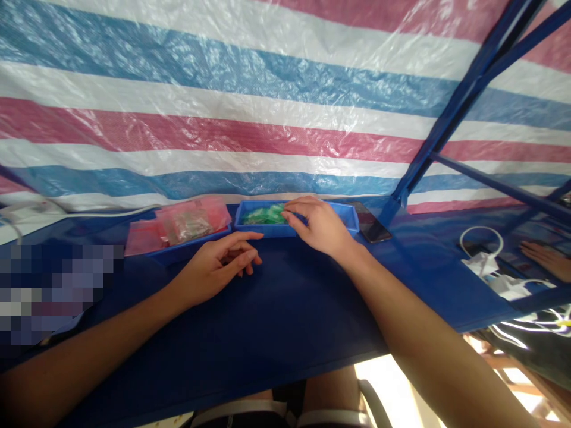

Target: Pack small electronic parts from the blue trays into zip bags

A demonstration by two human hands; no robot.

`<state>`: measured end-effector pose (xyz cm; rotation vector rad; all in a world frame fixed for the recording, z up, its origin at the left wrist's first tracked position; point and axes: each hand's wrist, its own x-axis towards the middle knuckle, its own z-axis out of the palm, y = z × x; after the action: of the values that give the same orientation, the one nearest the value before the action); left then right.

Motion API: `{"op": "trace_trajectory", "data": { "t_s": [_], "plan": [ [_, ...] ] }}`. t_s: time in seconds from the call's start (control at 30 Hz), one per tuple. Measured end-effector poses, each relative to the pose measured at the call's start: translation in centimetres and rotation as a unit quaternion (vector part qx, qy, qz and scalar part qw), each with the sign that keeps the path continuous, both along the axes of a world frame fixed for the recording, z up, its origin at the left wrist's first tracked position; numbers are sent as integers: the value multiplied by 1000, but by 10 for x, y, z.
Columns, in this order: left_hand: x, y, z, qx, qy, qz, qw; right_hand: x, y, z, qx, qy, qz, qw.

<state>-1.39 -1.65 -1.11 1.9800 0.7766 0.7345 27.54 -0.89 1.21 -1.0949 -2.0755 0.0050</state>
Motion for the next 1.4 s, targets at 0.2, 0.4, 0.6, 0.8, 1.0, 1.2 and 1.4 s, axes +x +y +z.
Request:
{"op": "trace_trajectory", "data": {
  "t_s": [0.2, 0.4, 0.6, 0.8, 1.0, 1.2, 1.4],
  "plan": [
    [1, -9, 8, 124, 56, -47, 990, 28, -4, 19, 96, 35, -102, 990],
    [0, -16, 13, 236, 54, -179, 954, 45, -10, 16, -26, -80, -95, 992],
    [-2, -18, 14, 234, 69, -199, 949, 72, -19, 32, -52, -75, -93, 991],
    [-2, -17, 12, 236, 88, -157, 955, 111, -11, 28, -184, -134, -105, 968],
    [-4, -17, 9, 243, 80, -116, 960, 124, -38, 38, -218, -79, -112, 966],
    [-4, -19, 8, 206, 89, -95, 970, 111, -92, 58, -208, -16, -30, 978],
    [-2, -16, 2, 223, 54, -95, 969, 54, -106, 75, -143, -5, 42, 989]
  ]
}}
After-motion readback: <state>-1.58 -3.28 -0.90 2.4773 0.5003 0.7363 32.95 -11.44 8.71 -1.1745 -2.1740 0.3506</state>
